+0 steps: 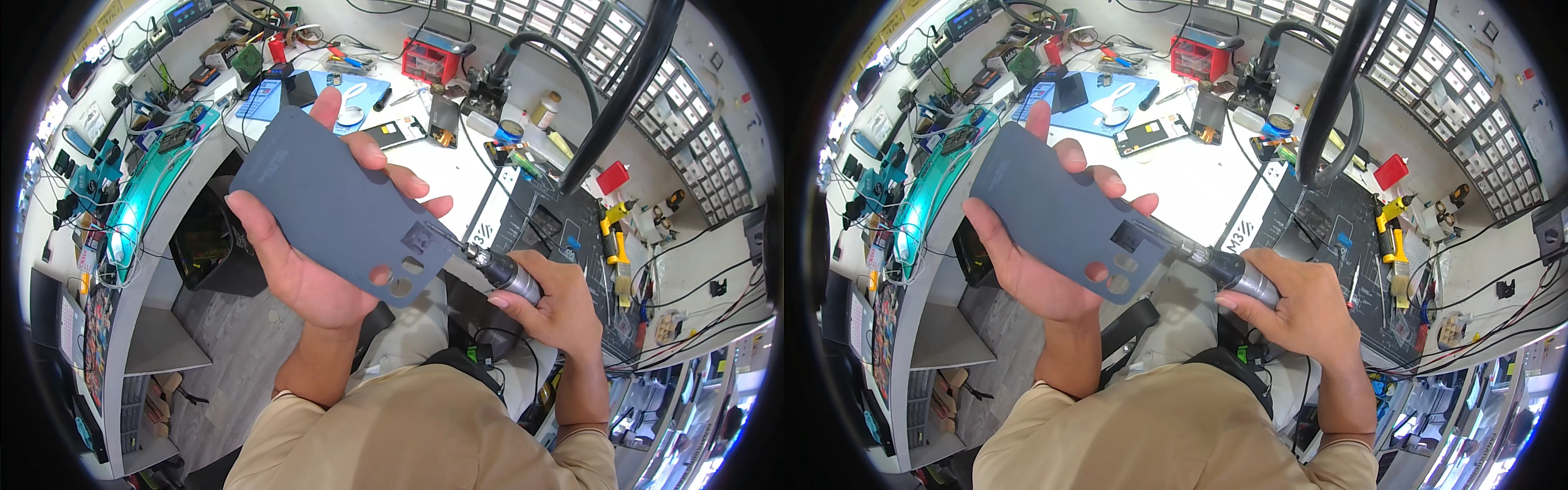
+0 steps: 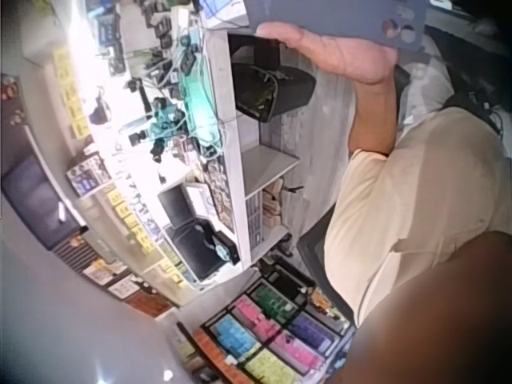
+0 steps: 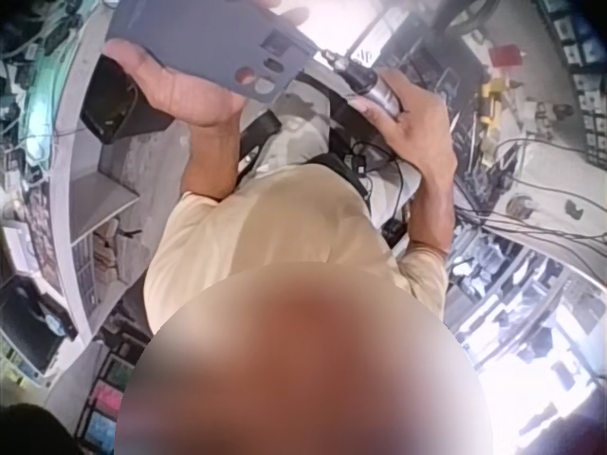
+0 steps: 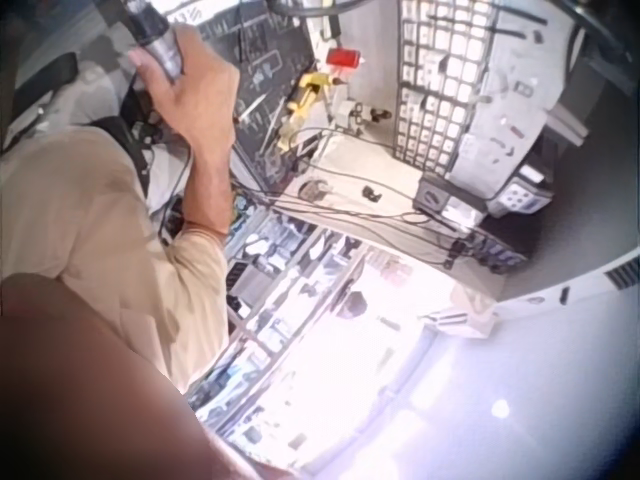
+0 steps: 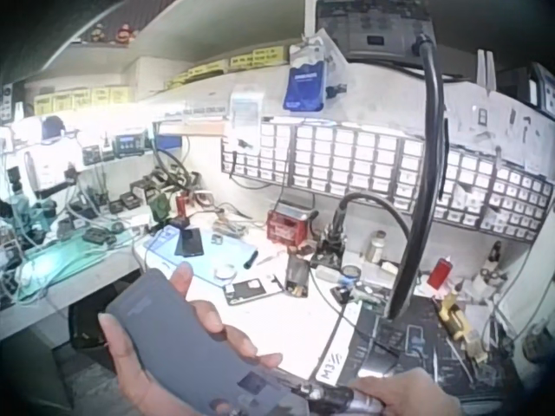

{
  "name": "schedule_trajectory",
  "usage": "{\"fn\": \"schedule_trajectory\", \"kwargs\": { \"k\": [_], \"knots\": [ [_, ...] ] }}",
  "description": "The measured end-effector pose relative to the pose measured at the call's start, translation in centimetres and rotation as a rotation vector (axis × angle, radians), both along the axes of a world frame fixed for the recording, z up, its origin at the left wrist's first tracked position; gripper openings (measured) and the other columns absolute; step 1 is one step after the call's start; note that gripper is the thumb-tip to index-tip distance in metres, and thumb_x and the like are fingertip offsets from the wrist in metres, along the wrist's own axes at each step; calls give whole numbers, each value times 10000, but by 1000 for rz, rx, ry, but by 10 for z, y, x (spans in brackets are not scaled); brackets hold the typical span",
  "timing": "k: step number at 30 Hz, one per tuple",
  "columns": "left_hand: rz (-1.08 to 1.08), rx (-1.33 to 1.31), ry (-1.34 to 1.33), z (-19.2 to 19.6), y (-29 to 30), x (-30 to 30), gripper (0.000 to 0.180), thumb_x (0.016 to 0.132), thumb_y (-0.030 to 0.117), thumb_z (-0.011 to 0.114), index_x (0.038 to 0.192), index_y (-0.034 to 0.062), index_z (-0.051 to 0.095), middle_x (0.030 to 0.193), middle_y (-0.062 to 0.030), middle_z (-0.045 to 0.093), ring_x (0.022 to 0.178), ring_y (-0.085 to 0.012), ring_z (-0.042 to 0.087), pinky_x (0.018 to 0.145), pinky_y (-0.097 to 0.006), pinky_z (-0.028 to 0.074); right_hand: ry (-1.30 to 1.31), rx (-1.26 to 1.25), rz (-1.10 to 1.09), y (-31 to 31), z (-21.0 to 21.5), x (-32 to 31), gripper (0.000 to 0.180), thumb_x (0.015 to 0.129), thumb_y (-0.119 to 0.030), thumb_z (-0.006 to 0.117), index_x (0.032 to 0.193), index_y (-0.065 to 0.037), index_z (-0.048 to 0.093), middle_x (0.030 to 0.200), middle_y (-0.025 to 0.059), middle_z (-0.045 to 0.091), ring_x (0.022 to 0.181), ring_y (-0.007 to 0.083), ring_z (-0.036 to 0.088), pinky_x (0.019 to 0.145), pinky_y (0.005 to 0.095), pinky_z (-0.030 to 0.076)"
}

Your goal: The person uses a rotary tool to scrape residue from a phone case, then sets it aside. They retrieve a tube of adhesive and apply it along the inner frame of a disassembled smartphone. The adhesive is applied in a continuous line around the perimeter of the phone's internal chassis.

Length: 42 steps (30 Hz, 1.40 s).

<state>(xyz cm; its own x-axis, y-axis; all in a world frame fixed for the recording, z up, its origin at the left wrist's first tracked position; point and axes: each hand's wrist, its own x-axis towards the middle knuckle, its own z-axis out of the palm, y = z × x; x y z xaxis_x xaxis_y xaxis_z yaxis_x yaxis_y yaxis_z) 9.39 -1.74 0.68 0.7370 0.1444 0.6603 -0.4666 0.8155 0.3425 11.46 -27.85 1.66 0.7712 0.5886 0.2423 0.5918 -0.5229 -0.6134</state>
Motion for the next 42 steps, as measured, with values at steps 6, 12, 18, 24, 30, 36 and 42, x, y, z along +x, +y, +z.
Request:
{"fn": "schedule_trajectory", "kwargs": {
  "k": [6, 12, 18, 24, 30, 36, 42],
  "knots": [
    [-3, -9, 4, -1, -4, -2, 885, 1032, 707, 271, 1649, 99, 90, 1246, -123, 523, 1104, -367, 603, 976, -703, 516, 31, -41, -10, -4, 5, -2, 471, 858, -384, 820, 1134, -26, 689, 824, 140, 699, 675, 292, 678, 656, 321, 520],
    [-2, -32, 10, 0, -8, -4, 877, 1040, 686, 289, 1647, 87, 87, 1259, -127, 522, 1120, -367, 597, 986, -714, 504, -52, -40, 15, -3, 3, -2, 478, 843, -443, 819, 1086, -47, 709, 804, 151, 698, 684, 350, 680, 635, 357, 533],
    [-52, -50, -10, 2, -9, -4, 877, 1046, 674, 294, 1643, 64, 93, 1301, -135, 516, 1152, -372, 589, 995, -713, 498, -31, 16, -23, -2, 4, -3, 473, 846, -467, 814, 1070, -62, 719, 812, 146, 705, 688, 355, 689, 628, 368, 541],
    [-73, -8, 72, 4, -9, -7, 905, 1036, 702, 248, 1634, 36, 115, 1288, -166, 562, 1118, -402, 634, 924, -672, 553, 21, 48, -28, -5, 13, -4, 458, 833, -435, 829, 1078, -63, 722, 830, 135, 711, 693, 324, 701, 635, 352, 536],
    [-123, 127, 339, 3, -15, -16, 954, 1005, 764, 191, 1628, 42, 176, 1298, -241, 573, 856, -350, 728, 702, -470, 634, -83, 45, 24, -7, 20, 7, 464, 816, -419, 843, 1072, -53, 720, 832, 137, 707, 692, 334, 691, 626, 351, 524],
    [-73, 257, 350, 1, -18, -24, 949, 1013, 742, 209, 1628, 23, 144, 1509, -342, 427, 705, -382, 710, 575, -492, 601, -168, -45, 69, 1, 23, 15, 479, 815, -446, 836, 1065, -54, 718, 787, 137, 689, 677, 358, 670, 610, 373, 520],
    [-157, 228, 385, 0, -16, -33, 987, 997, 760, 262, 1609, -10, 181, 1572, -344, 347, 681, -392, 706, 557, -488, 591, -175, -55, -9, 8, 22, 17, 481, 839, -476, 808, 1077, -69, 716, 781, 158, 685, 675, 369, 669, 606, 391, 520]
  ]
}}
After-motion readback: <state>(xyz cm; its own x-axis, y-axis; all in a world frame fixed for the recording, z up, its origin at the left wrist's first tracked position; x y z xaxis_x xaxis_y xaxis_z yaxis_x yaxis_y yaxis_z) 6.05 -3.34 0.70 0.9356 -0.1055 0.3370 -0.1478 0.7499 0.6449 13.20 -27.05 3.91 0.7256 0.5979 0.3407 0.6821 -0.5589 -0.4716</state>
